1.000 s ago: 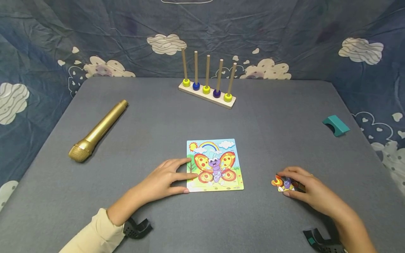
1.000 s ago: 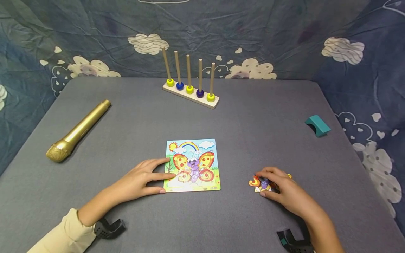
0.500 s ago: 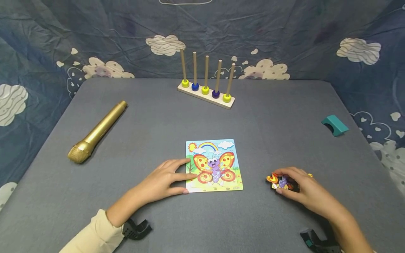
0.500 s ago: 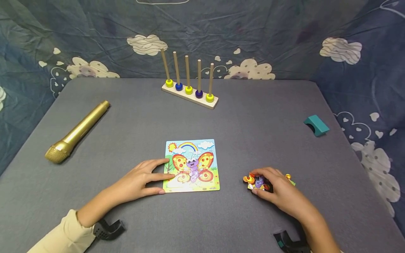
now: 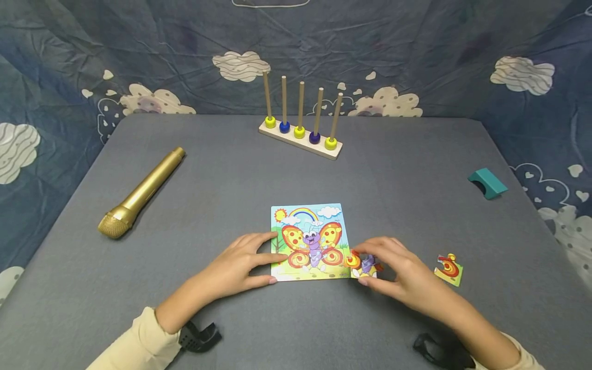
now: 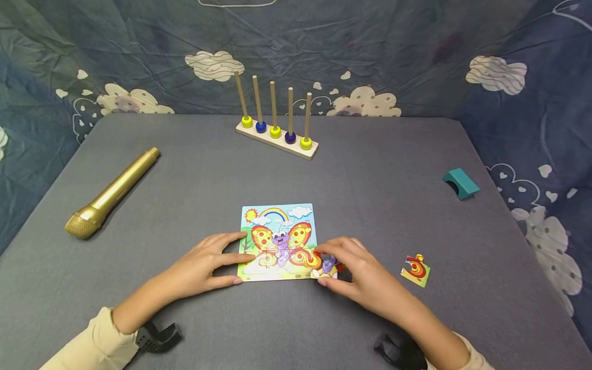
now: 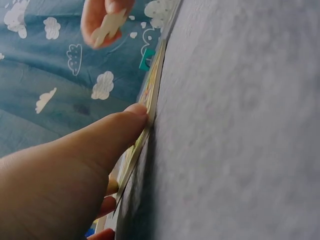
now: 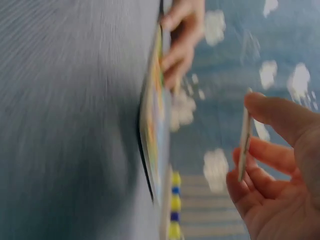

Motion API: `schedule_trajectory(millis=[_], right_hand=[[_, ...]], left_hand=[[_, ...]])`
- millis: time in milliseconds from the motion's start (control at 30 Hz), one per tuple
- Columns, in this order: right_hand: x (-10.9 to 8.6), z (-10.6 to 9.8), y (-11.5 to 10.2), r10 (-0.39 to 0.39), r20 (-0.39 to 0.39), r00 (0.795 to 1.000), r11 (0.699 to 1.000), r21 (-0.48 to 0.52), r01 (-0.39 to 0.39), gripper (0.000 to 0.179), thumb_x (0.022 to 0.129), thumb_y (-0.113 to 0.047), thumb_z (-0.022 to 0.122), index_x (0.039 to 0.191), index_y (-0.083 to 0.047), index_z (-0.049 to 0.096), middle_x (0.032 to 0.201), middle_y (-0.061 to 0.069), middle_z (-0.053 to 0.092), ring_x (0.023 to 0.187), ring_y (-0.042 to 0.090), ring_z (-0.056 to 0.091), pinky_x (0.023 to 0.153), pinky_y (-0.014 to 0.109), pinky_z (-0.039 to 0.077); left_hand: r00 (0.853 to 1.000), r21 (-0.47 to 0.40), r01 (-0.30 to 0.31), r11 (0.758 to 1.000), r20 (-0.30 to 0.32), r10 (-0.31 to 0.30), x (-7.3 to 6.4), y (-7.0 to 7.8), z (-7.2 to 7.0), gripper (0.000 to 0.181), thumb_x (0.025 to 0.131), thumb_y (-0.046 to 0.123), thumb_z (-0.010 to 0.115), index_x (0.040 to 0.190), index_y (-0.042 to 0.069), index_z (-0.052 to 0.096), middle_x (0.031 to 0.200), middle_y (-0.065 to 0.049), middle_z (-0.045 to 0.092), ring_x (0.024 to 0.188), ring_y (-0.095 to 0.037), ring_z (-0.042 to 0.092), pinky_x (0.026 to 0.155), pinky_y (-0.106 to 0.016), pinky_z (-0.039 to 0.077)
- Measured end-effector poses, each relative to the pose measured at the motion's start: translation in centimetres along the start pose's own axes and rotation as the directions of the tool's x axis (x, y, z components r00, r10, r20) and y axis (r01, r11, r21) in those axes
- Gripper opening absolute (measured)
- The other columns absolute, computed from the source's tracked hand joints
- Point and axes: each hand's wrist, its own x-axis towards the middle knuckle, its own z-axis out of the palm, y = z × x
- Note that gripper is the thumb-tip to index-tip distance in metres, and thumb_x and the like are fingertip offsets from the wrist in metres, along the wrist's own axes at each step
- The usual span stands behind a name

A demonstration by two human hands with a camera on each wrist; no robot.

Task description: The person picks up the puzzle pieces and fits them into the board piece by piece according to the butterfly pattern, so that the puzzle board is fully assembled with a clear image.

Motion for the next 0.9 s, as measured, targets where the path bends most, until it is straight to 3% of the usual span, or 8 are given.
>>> schedule_trajectory(millis=[200, 367, 600, 733, 900], right_hand=[[2.3, 3.2, 0.0, 0.005, 0.055, 0.998, 0.998, 0.058, -0.008, 0.044, 0.072, -0.017, 0.076, 0.113, -0.014, 0.060, 0.109, -0.007, 0.053, 0.099, 0.012, 0.047, 0.078, 0.030, 0.042], [3.3, 5.4, 0.4, 0.039, 0.132, 0.990, 0.998, 0.044, -0.046, 0.042, 0.074, -0.020, 0.075, 0.112, -0.011, 0.061, 0.107, -0.004, 0.054, 0.096, 0.011, 0.046, 0.077, 0.030, 0.042], [4.3, 6.8, 0.9, 0.022, 0.186, 0.982, 0.999, 0.032, -0.028, 0.043, 0.076, -0.023, 0.072, 0.115, -0.008, 0.060, 0.108, -0.001, 0.054, 0.102, 0.013, 0.046, 0.086, 0.033, 0.040], [4.6, 6.9, 1.0, 0.018, 0.204, 0.979, 0.998, 0.049, -0.029, 0.043, 0.076, -0.025, 0.072, 0.116, -0.012, 0.060, 0.107, -0.004, 0.053, 0.099, 0.011, 0.045, 0.081, 0.030, 0.040], [4.9, 7.1, 1.3, 0.003, 0.207, 0.978, 0.996, 0.090, -0.022, 0.041, 0.076, -0.025, 0.072, 0.115, -0.014, 0.062, 0.103, -0.006, 0.049, 0.087, 0.008, 0.042, 0.070, 0.024, 0.039]], left_hand=[[0.998, 0.043, -0.062, 0.997, -0.013, 0.062, 0.4, 0.7, 0.3, 0.043, 0.085, 0.040, 0.058, 0.122, 0.017, 0.058, 0.133, -0.002, 0.044, 0.121, -0.020, 0.037, 0.100, -0.039, 0.026], [0.997, 0.064, -0.076, 0.995, 0.004, 0.076, 0.5, 1.2, 0.6, 0.046, 0.087, 0.038, 0.057, 0.123, 0.012, 0.056, 0.128, 0.000, 0.050, 0.120, -0.016, 0.041, 0.101, -0.038, 0.026], [0.998, 0.078, -0.062, 0.995, -0.013, 0.063, 0.6, 1.6, 0.8, 0.044, 0.086, 0.038, 0.057, 0.121, 0.011, 0.057, 0.123, 0.001, 0.052, 0.115, -0.017, 0.045, 0.098, -0.036, 0.031], [0.996, 0.059, -0.081, 0.995, -0.031, 0.083, 0.7, 1.6, 0.9, 0.046, 0.086, 0.037, 0.058, 0.125, 0.014, 0.053, 0.120, 0.000, 0.052, 0.111, -0.017, 0.046, 0.094, -0.035, 0.035], [0.995, 0.076, -0.096, 0.992, -0.009, 0.097, 0.9, 1.7, 0.9, 0.046, 0.086, 0.038, 0.057, 0.129, 0.022, 0.051, 0.118, -0.002, 0.052, 0.107, -0.020, 0.047, 0.087, -0.036, 0.041]])
